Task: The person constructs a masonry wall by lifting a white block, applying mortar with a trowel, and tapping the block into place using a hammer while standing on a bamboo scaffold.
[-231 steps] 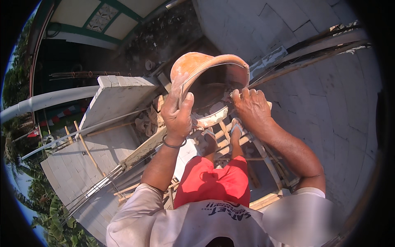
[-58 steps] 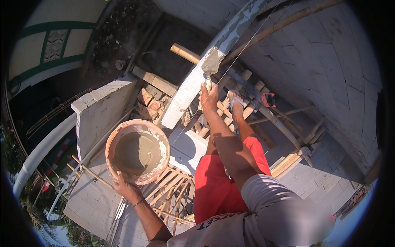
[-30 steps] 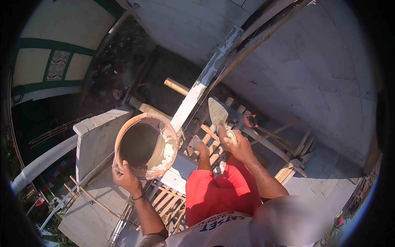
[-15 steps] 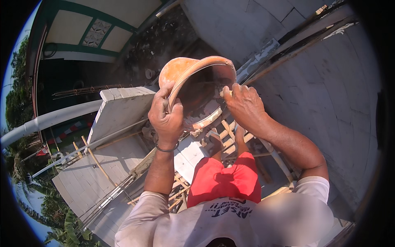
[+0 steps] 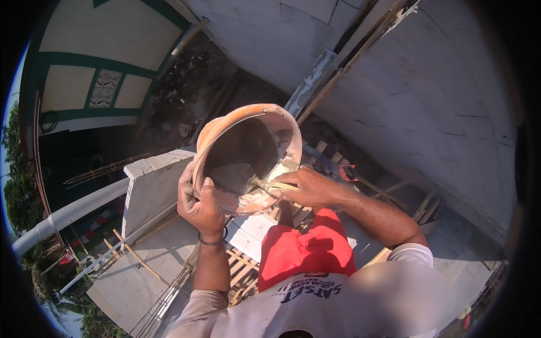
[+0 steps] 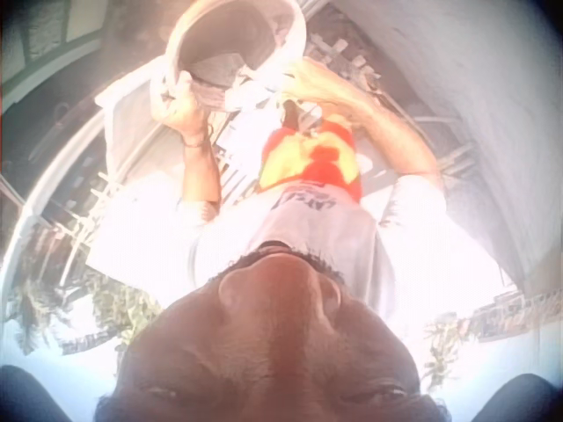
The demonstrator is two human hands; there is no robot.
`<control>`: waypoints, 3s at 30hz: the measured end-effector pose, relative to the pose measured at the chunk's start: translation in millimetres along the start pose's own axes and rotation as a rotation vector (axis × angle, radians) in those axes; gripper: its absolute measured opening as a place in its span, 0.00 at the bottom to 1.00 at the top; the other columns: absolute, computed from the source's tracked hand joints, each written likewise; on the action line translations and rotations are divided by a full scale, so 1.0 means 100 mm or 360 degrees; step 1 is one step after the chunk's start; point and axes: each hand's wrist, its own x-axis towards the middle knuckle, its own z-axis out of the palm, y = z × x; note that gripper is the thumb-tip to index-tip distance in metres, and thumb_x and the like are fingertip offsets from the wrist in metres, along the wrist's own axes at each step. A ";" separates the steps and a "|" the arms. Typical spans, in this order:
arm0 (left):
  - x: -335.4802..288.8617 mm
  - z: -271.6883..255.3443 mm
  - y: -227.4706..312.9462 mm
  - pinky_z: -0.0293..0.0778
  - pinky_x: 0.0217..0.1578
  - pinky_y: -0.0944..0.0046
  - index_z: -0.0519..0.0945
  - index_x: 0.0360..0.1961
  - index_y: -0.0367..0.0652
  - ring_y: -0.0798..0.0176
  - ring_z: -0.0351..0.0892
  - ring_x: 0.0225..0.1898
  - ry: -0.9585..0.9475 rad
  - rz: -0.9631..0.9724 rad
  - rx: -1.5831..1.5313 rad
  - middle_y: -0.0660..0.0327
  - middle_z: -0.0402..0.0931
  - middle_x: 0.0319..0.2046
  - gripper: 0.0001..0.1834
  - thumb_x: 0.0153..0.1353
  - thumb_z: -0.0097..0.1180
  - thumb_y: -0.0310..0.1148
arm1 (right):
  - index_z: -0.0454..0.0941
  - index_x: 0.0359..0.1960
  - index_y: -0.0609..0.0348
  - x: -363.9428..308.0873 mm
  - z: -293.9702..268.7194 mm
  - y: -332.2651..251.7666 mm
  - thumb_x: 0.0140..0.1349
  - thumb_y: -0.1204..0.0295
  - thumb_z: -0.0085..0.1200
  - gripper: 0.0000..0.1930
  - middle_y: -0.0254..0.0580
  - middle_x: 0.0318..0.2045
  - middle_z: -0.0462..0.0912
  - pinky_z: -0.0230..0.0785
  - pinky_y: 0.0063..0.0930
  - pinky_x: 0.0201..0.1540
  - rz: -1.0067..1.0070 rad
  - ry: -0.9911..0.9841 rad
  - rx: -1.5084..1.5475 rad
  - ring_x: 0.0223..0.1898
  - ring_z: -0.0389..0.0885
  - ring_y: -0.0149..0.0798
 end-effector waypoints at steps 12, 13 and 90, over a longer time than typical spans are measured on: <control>-0.81 -1.02 -1.18 0.75 0.27 0.68 0.72 0.35 0.40 0.71 0.75 0.26 0.0720 -0.0932 0.0165 0.63 0.75 0.28 0.04 0.65 0.55 0.26 | 0.77 0.55 0.68 -1.38 0.20 1.48 0.67 0.66 0.56 0.20 0.38 0.38 0.84 0.74 0.28 0.41 0.0983 0.1040 0.0913 0.37 0.80 0.30; -0.91 -1.16 -1.20 0.71 0.28 0.70 0.74 0.37 0.39 0.72 0.72 0.26 0.0782 -0.0968 0.0226 0.65 0.73 0.28 0.03 0.65 0.55 0.26 | 0.77 0.55 0.67 -1.25 0.16 1.65 0.68 0.66 0.55 0.19 0.37 0.38 0.83 0.73 0.27 0.40 0.0998 0.1147 0.0915 0.37 0.79 0.29; -3.61 -1.09 -1.43 0.69 0.30 0.75 0.81 0.47 0.34 0.77 0.72 0.27 0.0436 -0.2040 0.0140 0.67 0.81 0.34 0.14 0.60 0.55 0.20 | 0.78 0.54 0.62 -0.57 0.41 2.26 0.56 0.60 0.65 0.27 0.52 0.39 0.86 0.75 0.36 0.47 0.0563 -0.0313 0.0175 0.40 0.87 0.46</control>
